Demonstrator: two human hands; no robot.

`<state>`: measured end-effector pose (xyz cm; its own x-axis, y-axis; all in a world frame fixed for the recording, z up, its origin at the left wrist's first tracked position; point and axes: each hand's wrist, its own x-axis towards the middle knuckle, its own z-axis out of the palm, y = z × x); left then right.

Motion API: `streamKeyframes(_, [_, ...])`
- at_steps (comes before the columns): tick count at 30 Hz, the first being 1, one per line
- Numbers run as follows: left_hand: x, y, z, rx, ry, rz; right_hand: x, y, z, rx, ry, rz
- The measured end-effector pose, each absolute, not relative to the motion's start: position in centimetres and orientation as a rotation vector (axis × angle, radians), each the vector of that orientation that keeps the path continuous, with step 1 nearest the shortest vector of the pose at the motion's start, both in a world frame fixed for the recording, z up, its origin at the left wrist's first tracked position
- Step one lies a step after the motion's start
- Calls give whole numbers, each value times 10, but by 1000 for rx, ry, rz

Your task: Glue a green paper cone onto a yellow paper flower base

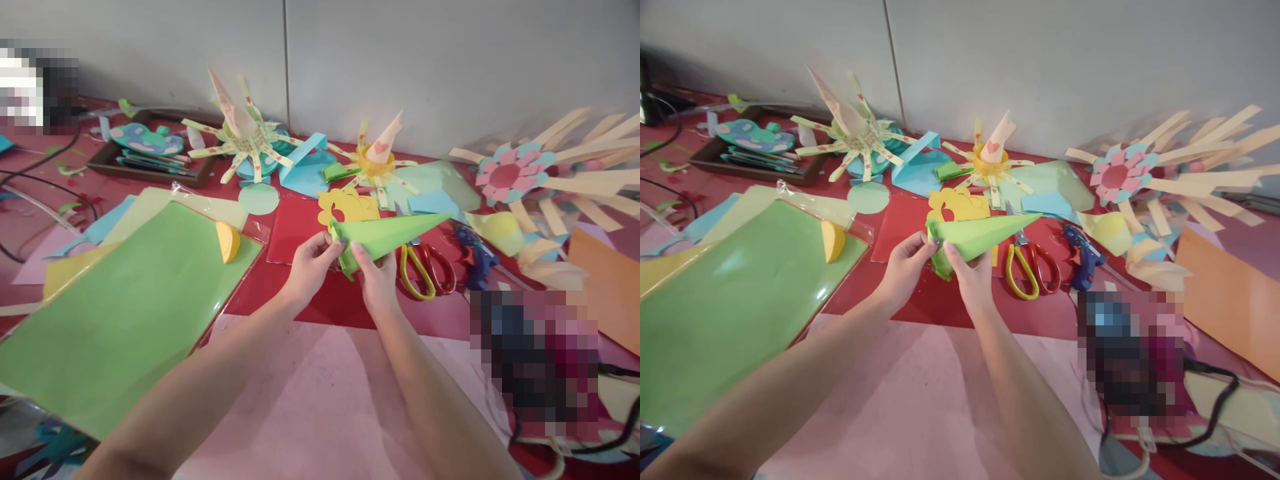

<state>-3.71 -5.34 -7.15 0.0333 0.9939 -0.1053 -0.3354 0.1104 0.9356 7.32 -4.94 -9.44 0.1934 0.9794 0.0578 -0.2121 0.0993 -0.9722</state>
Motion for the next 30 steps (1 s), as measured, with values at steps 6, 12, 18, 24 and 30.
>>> streamKeyframes(6, [-37, -52, -70, 863, 977, 1264, 74, -49, -97, -1040, -917, 1172])
streamKeyframes(12, [-37, -54, -71, 896, 892, 1218, 75, -50, -96, -1037, -909, 1167])
streamKeyframes(18, [-36, -53, -70, 929, 992, 1319, 75, -53, -86, -1147, -1063, 945])
streamKeyframes(24, [-42, -46, -79, 986, 1185, 1418, 76, -60, -79, -1068, -1354, 865])
streamKeyframes(30, [-52, -36, -86, 661, 1099, 1482, 89, -52, -81, -1097, -1188, 645])
